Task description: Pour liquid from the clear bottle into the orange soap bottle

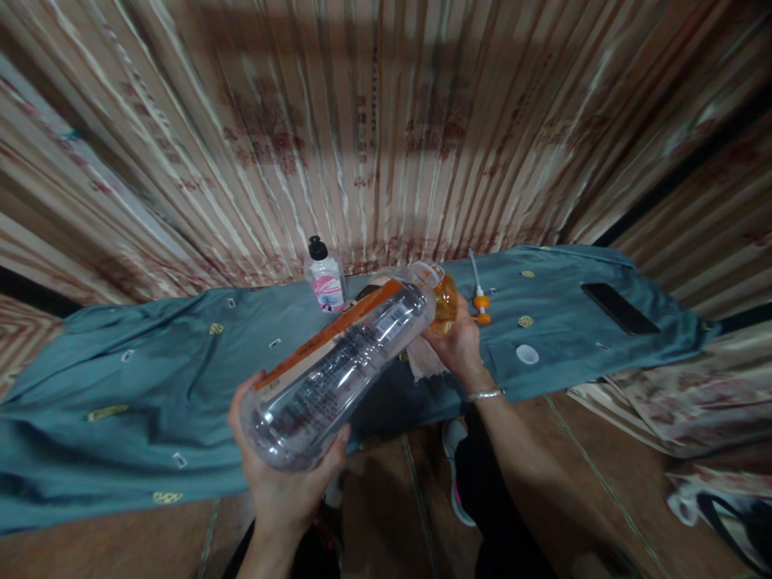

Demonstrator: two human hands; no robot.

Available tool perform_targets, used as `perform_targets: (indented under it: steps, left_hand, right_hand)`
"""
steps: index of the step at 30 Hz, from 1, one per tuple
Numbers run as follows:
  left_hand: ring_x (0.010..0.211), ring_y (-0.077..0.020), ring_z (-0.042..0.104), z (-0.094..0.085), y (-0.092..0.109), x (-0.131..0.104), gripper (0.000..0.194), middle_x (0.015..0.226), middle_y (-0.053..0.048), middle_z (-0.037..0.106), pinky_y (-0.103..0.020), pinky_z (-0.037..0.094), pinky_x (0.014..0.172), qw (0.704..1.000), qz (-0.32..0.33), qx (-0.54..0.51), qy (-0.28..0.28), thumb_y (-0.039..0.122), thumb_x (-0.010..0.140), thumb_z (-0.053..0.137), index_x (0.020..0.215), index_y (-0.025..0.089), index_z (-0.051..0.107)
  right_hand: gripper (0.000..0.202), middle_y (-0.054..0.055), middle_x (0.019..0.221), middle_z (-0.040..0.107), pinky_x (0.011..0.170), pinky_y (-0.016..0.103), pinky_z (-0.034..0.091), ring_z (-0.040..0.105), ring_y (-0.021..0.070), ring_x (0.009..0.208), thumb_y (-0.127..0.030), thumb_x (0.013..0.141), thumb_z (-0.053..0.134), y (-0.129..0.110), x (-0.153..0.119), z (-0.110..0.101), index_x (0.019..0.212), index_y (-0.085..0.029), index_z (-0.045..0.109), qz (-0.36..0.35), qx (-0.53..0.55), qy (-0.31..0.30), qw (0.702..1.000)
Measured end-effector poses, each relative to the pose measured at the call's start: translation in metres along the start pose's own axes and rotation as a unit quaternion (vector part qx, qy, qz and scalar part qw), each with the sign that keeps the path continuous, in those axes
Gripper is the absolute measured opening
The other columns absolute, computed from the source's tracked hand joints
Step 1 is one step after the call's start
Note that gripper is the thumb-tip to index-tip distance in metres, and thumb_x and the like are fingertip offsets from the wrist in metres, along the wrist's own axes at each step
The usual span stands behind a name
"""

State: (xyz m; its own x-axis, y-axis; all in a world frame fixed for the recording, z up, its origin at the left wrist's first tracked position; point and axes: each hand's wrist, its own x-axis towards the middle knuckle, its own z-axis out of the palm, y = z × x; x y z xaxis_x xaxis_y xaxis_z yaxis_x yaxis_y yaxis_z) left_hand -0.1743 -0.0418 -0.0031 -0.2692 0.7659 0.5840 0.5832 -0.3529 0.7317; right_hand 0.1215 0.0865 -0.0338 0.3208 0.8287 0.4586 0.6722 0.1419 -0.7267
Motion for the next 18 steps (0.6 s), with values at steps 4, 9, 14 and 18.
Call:
perform_targets:
  steps: [4,9,14,18]
  left_hand:
    - [0.127,-0.0307,0.066,0.002,0.004,0.0,0.107,0.144,-0.014,0.057,-0.04,0.06,0.105,1.0,0.008,0.002,-0.003,0.037,0.059,0.103,0.151,0.023,0.049]
    - [0.119,-0.0282,0.067,0.014,0.021,0.002,0.099,0.138,-0.013,0.061,-0.04,0.06,0.104,0.998,-0.015,-0.029,0.056,0.047,0.061,0.099,0.146,0.021,0.055]
    - [0.127,-0.0277,0.064,0.015,0.019,-0.001,0.104,0.144,-0.014,0.059,-0.036,0.056,0.109,0.998,-0.022,-0.034,0.044,0.044,0.058,0.102,0.147,0.019,0.054]
    - [0.125,-0.0258,0.065,0.016,0.019,-0.001,0.102,0.141,-0.013,0.06,-0.033,0.057,0.106,0.998,-0.019,-0.042,0.052,0.045,0.061,0.101,0.148,0.018,0.055]
  right_hand:
    - [0.081,0.019,0.127,0.081,0.096,0.05,0.067,0.081,0.0377,0.113,-0.046,0.074,0.088,0.0,0.0,0.0,0.143,-0.016,0.059,0.004,0.002,0.005,1.0]
    - [0.081,0.019,0.126,0.081,0.094,0.049,0.067,0.081,0.0369,0.112,-0.049,0.076,0.087,0.002,0.0,0.002,0.144,-0.016,0.058,-0.003,-0.002,0.007,1.0]
    - [0.08,0.018,0.124,0.082,0.092,0.048,0.068,0.081,0.0364,0.111,-0.052,0.078,0.085,0.006,0.0,0.004,0.144,-0.016,0.058,-0.018,-0.007,0.013,1.0]
    - [0.081,0.018,0.124,0.082,0.092,0.048,0.068,0.081,0.0363,0.109,-0.052,0.077,0.086,0.007,0.0,0.004,0.144,-0.017,0.058,-0.015,-0.01,0.018,1.0]
